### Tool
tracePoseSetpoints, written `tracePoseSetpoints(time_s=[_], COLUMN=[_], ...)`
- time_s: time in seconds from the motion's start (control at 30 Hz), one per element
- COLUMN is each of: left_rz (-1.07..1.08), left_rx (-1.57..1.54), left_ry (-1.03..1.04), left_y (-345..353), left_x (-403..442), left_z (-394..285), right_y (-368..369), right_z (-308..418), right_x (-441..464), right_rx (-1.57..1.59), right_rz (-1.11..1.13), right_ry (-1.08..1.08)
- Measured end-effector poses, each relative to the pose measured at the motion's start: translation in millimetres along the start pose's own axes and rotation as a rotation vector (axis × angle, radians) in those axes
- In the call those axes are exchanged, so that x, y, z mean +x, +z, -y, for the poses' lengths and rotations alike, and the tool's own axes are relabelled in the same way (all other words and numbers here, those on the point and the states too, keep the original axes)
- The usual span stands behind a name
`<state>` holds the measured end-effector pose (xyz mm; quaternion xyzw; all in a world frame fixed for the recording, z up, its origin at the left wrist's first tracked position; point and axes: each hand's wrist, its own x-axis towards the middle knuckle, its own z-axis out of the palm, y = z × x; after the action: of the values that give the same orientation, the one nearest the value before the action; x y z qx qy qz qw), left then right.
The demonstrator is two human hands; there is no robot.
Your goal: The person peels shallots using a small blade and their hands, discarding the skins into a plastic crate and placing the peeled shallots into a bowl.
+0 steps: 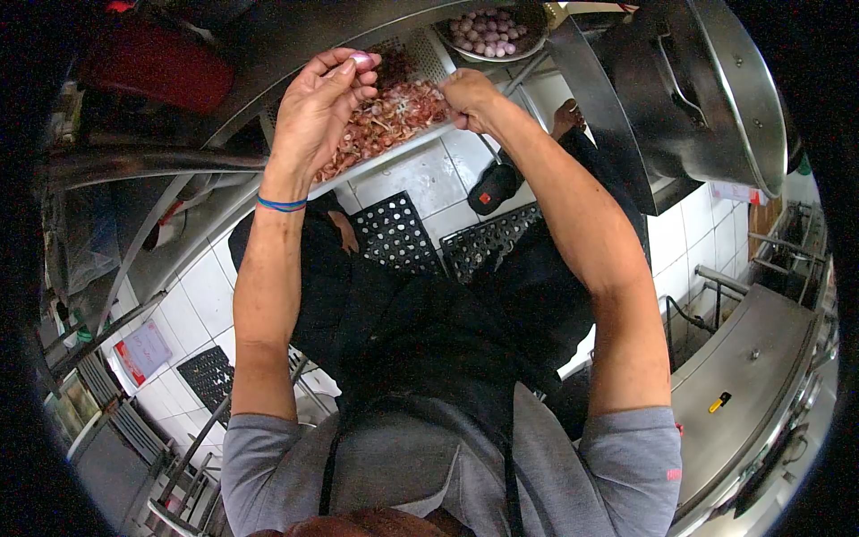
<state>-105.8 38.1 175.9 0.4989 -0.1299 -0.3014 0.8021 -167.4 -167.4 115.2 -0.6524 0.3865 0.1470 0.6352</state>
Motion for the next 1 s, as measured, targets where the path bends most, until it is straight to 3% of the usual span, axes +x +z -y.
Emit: tracePoseSetpoints(time_s=[0.17, 0.27, 0.37, 0.47, 0.63, 0.73, 0.77, 1.0], left_rz=[0.068, 0.101, 0.104, 0.154, 0.196, 0.191, 0.186, 0.179], left_rx=[-0.169, -0.185, -0.156, -0.129, -0.152, -0.184, -0.198, -0.184], left_ry=[-0.035, -0.032, -0.023, -0.005, -0.007, -0.025, -0.032, -0.037], left_y=[-7.3, -9.0, -5.0, 0.2, 7.5, 10.3, 11.0, 12.9], left_x=[0.4, 1.7, 0.9, 0.5, 1.1, -0.1, -0.2, -0.8], left_z=[-1.0, -0.7, -2.1, -0.9, 2.4, 2.1, 1.8, 0.8], right_y=[6.1, 6.0, 7.2, 7.2, 6.6, 15.2, 13.4, 13.1], right_z=[22.0, 31.8, 29.9, 31.0, 32.7, 28.1, 28.0, 28.1], right_x=[-38.3, -72.6, -94.6, -105.8, -107.7, -101.6, -104.6, -105.1], right_rx=[0.053, -0.054, -0.106, -0.134, -0.144, -0.059, -0.093, -0.083], right_rz=[0.024, 0.076, 0.076, -0.032, -0.023, 0.017, 0.011, -0.014], right_ry=[-0.312, -0.394, -0.644, -0.832, -0.873, -1.032, -0.944, -0.956])
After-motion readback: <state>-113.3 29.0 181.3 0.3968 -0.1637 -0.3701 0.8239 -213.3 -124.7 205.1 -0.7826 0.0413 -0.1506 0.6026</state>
